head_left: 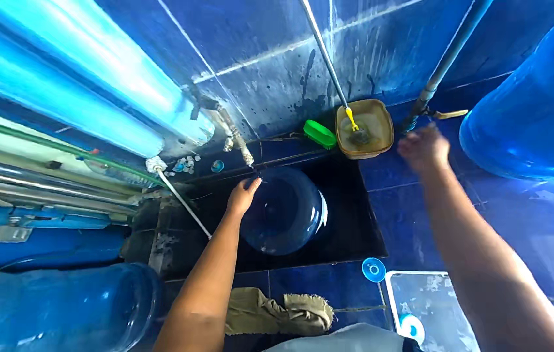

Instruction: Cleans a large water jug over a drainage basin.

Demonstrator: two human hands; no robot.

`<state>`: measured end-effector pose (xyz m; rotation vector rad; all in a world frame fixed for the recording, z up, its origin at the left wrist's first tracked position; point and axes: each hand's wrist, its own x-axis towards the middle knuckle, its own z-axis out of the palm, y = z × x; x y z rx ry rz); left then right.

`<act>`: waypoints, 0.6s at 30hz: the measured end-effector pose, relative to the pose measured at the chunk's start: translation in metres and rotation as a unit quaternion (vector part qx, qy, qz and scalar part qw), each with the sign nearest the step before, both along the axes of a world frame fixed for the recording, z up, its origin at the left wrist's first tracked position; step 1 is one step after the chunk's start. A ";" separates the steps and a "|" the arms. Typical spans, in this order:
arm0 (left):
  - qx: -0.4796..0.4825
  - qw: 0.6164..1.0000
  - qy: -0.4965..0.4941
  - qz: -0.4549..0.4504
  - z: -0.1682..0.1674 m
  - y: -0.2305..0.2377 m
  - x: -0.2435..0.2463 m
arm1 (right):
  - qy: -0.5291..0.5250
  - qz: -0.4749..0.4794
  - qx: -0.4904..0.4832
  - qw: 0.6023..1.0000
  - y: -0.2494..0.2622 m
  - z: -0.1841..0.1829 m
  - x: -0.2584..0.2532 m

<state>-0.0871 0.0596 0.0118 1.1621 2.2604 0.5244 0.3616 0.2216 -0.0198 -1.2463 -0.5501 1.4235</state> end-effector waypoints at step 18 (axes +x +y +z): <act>0.222 0.935 -0.180 -0.211 0.247 -0.123 0.034 | -0.095 0.260 0.129 0.952 -0.201 0.202 -0.094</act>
